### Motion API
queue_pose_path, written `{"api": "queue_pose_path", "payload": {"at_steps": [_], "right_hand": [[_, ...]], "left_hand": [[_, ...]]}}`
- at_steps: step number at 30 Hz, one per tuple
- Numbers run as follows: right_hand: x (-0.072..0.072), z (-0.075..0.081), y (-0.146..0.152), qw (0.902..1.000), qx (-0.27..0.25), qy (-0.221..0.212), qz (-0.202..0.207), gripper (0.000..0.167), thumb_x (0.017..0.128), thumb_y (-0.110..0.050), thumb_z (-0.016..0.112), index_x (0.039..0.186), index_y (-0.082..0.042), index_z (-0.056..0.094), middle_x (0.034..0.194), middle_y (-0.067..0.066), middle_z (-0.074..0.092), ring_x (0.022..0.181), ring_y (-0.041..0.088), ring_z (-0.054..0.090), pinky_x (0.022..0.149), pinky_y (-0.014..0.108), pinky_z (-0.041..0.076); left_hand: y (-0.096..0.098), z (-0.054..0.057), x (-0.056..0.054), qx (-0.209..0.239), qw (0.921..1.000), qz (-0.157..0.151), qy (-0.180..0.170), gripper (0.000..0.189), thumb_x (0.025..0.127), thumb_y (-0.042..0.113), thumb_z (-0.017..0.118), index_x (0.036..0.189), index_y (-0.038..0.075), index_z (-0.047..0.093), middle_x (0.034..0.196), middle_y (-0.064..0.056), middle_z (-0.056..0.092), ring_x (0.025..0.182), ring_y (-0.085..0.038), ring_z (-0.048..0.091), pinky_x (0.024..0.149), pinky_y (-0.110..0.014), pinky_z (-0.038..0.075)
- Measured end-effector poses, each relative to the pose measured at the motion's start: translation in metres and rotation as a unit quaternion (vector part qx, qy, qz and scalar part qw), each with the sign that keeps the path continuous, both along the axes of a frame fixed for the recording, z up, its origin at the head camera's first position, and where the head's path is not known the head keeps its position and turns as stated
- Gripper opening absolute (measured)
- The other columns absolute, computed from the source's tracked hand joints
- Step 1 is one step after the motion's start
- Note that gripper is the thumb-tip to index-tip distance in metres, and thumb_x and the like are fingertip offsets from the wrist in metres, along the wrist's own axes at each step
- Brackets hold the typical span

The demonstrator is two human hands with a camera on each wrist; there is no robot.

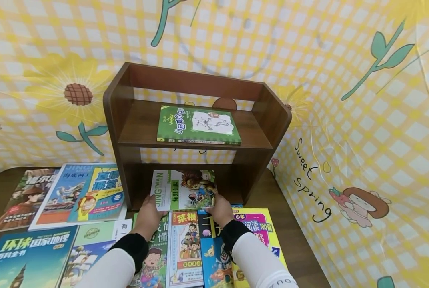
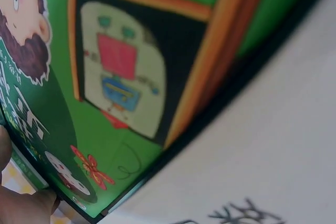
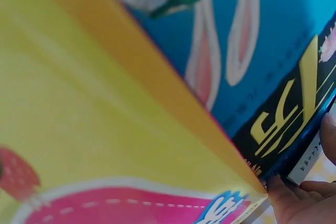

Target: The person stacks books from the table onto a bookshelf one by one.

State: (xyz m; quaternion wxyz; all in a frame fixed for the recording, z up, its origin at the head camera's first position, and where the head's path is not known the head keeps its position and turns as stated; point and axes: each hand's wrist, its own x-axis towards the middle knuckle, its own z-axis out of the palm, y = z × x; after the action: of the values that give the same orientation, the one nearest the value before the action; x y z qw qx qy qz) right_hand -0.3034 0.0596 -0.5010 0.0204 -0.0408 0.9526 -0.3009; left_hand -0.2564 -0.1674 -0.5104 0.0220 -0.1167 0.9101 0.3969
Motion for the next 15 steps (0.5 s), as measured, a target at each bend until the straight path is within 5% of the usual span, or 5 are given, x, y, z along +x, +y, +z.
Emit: {"api": "queue_pose_path", "payload": {"at_steps": [8,15], "right_hand": [[-0.0044,-0.0012,-0.0025,0.9998,-0.006,0.004,-0.019,0.054,0.083,-0.016,0.076,0.130,0.001,0.054,0.109,0.015,0.066,0.095,0.028,0.063,0.082,0.043,0.053],[-0.0049,0.0028,-0.0044,0.9997,0.010,0.004,-0.022,0.056,0.082,-0.020,0.077,0.130,0.001,0.055,0.113,0.017,0.066,0.099,0.030,0.064,0.085,0.044,0.053]], "left_hand": [[0.0007,0.0008,-0.0027,0.016,0.9997,-0.002,-0.015,0.073,0.096,0.010,0.059,0.153,-0.001,0.014,0.157,-0.027,0.009,0.125,-0.043,0.039,0.103,-0.057,0.038],[0.0003,0.0019,-0.0054,0.000,0.9998,-0.003,-0.021,0.075,0.096,0.012,0.059,0.152,-0.004,0.012,0.157,-0.028,0.007,0.131,-0.044,0.035,0.107,-0.058,0.032]]}}
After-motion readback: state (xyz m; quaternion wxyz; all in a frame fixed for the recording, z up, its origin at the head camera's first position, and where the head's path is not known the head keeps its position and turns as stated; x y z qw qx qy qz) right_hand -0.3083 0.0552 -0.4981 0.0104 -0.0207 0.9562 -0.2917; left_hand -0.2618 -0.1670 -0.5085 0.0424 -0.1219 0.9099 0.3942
